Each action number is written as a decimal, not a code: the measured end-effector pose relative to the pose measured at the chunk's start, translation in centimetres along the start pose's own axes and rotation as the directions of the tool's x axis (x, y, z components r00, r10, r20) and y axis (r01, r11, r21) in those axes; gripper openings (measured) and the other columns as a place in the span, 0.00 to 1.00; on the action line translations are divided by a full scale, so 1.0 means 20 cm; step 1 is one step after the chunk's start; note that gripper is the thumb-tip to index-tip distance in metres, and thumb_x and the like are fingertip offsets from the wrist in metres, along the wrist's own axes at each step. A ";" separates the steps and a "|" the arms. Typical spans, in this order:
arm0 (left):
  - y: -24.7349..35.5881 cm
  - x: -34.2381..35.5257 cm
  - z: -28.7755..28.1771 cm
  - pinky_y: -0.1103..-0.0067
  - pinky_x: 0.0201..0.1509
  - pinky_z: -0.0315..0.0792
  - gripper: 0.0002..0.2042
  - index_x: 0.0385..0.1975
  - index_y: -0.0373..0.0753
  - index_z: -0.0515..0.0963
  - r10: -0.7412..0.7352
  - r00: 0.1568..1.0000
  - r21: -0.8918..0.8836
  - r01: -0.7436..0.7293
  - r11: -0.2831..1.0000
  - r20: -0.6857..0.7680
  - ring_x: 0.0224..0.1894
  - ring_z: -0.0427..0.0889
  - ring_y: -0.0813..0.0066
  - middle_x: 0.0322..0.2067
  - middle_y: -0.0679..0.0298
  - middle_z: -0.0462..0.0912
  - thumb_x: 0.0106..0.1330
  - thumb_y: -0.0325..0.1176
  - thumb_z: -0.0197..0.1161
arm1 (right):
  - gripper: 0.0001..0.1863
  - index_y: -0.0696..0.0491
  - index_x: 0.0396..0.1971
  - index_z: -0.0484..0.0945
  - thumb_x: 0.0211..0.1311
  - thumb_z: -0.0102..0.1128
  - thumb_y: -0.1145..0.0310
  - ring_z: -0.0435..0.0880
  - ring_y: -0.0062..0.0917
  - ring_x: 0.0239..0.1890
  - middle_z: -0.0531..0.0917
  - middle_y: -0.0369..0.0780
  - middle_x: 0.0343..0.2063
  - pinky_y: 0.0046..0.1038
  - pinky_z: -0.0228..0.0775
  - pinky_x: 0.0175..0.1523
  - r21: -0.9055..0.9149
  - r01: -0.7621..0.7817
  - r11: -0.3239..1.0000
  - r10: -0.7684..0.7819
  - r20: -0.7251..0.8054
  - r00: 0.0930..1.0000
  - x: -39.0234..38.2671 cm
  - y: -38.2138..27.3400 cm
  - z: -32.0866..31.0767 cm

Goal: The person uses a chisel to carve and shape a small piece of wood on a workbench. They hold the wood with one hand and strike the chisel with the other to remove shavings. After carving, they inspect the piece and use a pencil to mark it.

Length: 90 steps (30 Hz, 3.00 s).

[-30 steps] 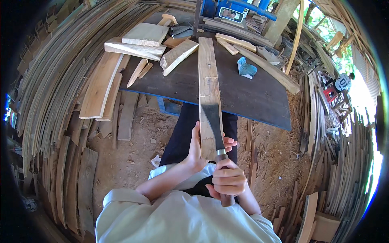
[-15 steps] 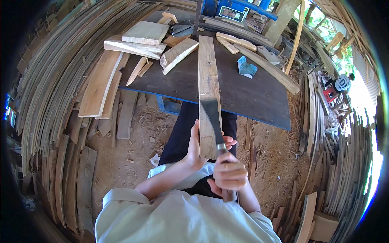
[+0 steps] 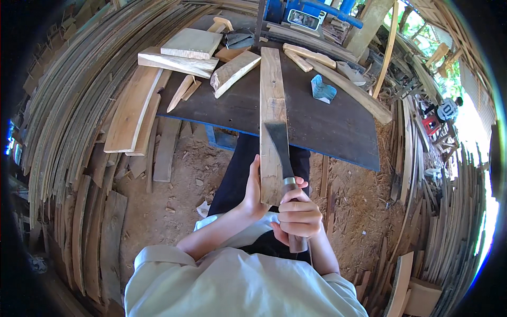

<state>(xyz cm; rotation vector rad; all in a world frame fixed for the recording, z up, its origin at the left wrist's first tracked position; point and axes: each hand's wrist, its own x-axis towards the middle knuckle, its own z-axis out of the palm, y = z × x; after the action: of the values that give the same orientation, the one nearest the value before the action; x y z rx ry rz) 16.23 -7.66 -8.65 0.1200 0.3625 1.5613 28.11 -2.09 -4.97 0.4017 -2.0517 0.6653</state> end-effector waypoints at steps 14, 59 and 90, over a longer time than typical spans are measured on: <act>-0.01 0.01 -0.03 0.60 0.56 0.71 0.40 0.52 0.35 0.71 -0.032 0.999 -0.023 0.031 0.999 -0.030 0.49 0.78 0.46 0.40 0.46 0.81 0.67 0.67 0.25 | 0.10 0.53 0.09 0.69 0.32 0.61 0.83 0.75 0.26 0.20 0.74 0.35 0.15 0.31 0.71 0.37 -0.060 0.001 0.998 -0.002 -0.022 1.000 0.01 0.03 0.02; -0.01 -0.02 0.01 0.74 0.47 0.72 0.28 0.53 0.44 0.69 0.037 0.993 -0.109 -0.049 0.993 -0.110 0.41 0.77 0.76 0.39 0.65 0.76 0.70 0.61 0.39 | 0.14 0.53 0.08 0.65 0.35 0.60 0.85 0.76 0.26 0.21 0.70 0.35 0.12 0.32 0.70 0.39 -0.004 -0.019 1.000 0.019 -0.044 0.999 0.09 0.09 0.02; 0.00 0.02 -0.03 0.73 0.40 0.74 0.39 0.43 0.32 0.72 0.053 0.986 0.112 -0.035 0.993 -0.160 0.32 0.78 0.67 0.31 0.55 0.77 0.67 0.68 0.30 | 0.12 0.53 0.10 0.68 0.39 0.62 0.82 0.75 0.26 0.22 0.72 0.35 0.15 0.32 0.73 0.38 -0.006 0.086 0.996 -0.085 0.059 0.995 0.01 -0.09 0.03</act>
<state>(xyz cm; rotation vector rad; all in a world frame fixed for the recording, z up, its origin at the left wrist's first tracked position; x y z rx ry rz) 16.12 -7.46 -9.31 0.0862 0.5774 1.5995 28.51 -3.81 -4.48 0.5070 -2.0797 0.5992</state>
